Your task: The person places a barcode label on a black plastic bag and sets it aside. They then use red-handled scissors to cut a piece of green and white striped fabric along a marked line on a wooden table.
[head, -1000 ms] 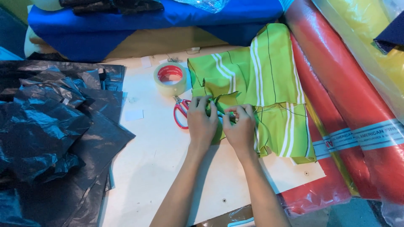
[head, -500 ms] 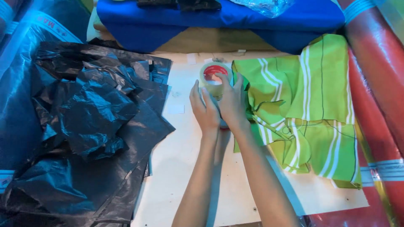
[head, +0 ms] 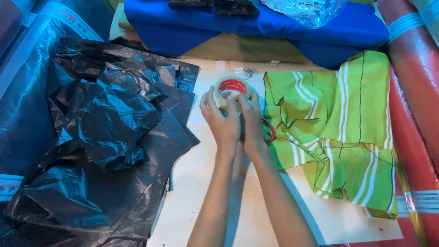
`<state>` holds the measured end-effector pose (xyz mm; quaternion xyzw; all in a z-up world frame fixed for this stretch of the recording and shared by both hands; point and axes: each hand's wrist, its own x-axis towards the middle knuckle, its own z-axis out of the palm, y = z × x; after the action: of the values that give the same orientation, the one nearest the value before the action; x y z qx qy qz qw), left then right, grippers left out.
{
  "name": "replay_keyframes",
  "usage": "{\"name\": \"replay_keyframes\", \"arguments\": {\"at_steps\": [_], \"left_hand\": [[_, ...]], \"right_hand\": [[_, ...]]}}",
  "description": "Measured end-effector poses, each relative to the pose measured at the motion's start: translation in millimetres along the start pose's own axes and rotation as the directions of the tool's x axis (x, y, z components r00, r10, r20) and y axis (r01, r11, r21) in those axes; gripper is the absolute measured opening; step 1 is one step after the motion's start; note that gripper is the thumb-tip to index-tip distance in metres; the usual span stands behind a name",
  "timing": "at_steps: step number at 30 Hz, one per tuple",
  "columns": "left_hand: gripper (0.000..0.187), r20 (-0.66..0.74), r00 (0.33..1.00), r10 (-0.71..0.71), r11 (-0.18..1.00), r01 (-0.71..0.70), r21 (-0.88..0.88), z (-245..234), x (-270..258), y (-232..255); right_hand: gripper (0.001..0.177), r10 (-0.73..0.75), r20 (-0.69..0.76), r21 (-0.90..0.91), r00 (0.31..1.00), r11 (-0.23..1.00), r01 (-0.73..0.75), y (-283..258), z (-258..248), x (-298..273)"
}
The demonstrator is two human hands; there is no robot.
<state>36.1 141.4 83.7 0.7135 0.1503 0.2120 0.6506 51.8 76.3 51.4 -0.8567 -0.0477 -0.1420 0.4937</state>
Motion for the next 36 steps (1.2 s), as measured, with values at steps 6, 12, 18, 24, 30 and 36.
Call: {"name": "replay_keyframes", "arguments": {"at_steps": [6, 12, 18, 24, 30, 36], "left_hand": [[0.037, 0.175, 0.979, 0.104, 0.89, -0.17, 0.423, -50.3, 21.3, -37.4], [0.031, 0.384, 0.909, 0.163, 0.805, -0.348, 0.48, -90.1, 13.6, -40.3], [0.038, 0.413, 0.88, 0.234, 0.801, -0.415, 0.431, -94.6, 3.8, -38.8], [0.042, 0.388, 0.866, 0.317, 0.806, -0.461, 0.371, -103.9, -8.0, -37.2], [0.039, 0.337, 0.867, 0.367, 0.788, -0.483, 0.383, -95.3, -4.1, -56.6], [0.033, 0.213, 0.849, 0.483, 0.754, -0.527, 0.393, -87.3, -2.3, -66.7]], "right_hand": [[0.056, -0.013, 0.054, -0.211, 0.998, 0.977, 0.024, -26.9, 21.0, -24.5], [0.066, 0.006, 0.028, -0.388, 1.0, 0.922, 0.005, -25.6, 33.8, -35.6], [0.059, -0.002, -0.019, -0.177, 1.0, 0.984, -0.002, -35.8, 34.0, -47.6], [0.062, -0.029, -0.064, -0.116, 0.998, 0.993, 0.022, -56.9, 34.4, -61.0], [0.054, -0.093, -0.101, -0.118, 0.99, 0.99, 0.081, -29.8, 40.9, -54.5], [0.045, -0.159, -0.19, -0.116, 0.969, 0.984, 0.139, -25.1, 43.8, -52.7]]}}
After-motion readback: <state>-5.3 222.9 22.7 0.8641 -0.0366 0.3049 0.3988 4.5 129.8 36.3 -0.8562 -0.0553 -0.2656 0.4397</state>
